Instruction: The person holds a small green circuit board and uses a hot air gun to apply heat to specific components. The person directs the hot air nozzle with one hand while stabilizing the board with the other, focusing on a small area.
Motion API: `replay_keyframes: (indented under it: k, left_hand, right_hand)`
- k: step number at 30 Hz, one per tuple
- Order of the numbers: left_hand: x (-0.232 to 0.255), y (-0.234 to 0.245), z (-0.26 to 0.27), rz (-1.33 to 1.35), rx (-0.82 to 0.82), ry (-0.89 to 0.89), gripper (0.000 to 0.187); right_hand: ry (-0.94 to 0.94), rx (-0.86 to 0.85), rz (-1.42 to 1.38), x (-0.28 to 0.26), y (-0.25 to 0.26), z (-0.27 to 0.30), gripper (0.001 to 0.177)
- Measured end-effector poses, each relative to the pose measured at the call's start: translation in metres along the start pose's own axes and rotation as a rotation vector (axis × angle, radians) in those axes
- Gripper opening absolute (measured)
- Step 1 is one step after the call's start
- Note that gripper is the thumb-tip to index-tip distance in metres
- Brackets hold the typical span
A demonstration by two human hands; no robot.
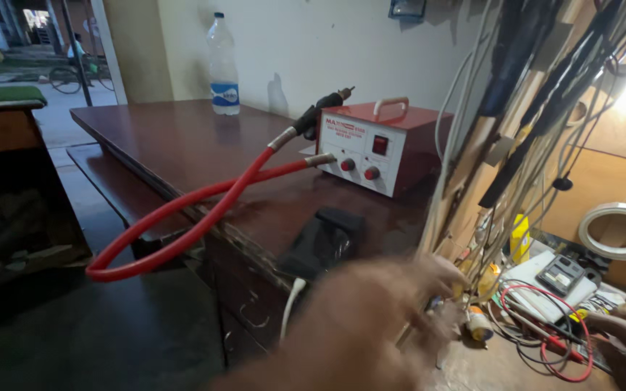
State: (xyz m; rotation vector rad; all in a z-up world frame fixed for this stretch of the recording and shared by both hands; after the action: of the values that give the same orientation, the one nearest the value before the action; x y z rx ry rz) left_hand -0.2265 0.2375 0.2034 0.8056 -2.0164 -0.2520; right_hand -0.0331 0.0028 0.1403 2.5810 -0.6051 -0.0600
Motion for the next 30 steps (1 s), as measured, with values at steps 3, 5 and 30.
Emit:
replay_keyframes:
  k: [3, 5, 30]
  left_hand:
    - [-0.013, 0.041, -0.006, -0.123, 0.073, 0.016, 0.03]
    - [-0.015, 0.065, -0.007, -0.254, 0.131, -0.075, 0.031]
    - [-0.2, 0.193, -0.165, -0.678, 0.234, 0.353, 0.026]
  right_hand:
    - [0.117, -0.063, -0.054, -0.044, -0.011, -0.038, 0.035]
    - [0.19, -0.151, -0.086, -0.073, -0.022, -0.066, 0.037]
    - [-0.018, -0.831, 0.188, -0.16, -0.156, -0.216, 0.029]
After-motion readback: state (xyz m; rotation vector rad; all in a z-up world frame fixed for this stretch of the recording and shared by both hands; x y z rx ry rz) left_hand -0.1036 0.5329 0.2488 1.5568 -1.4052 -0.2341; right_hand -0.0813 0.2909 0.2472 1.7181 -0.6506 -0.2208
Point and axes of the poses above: each hand's wrist, its own z-axis away from the middle knuckle, its own y-axis out of the back of the hand, x = y × z, the point moved 5 cm from there along -z, towards the middle knuckle, and after that the axes turned 1 degree about -y, right-handed, at the moved point
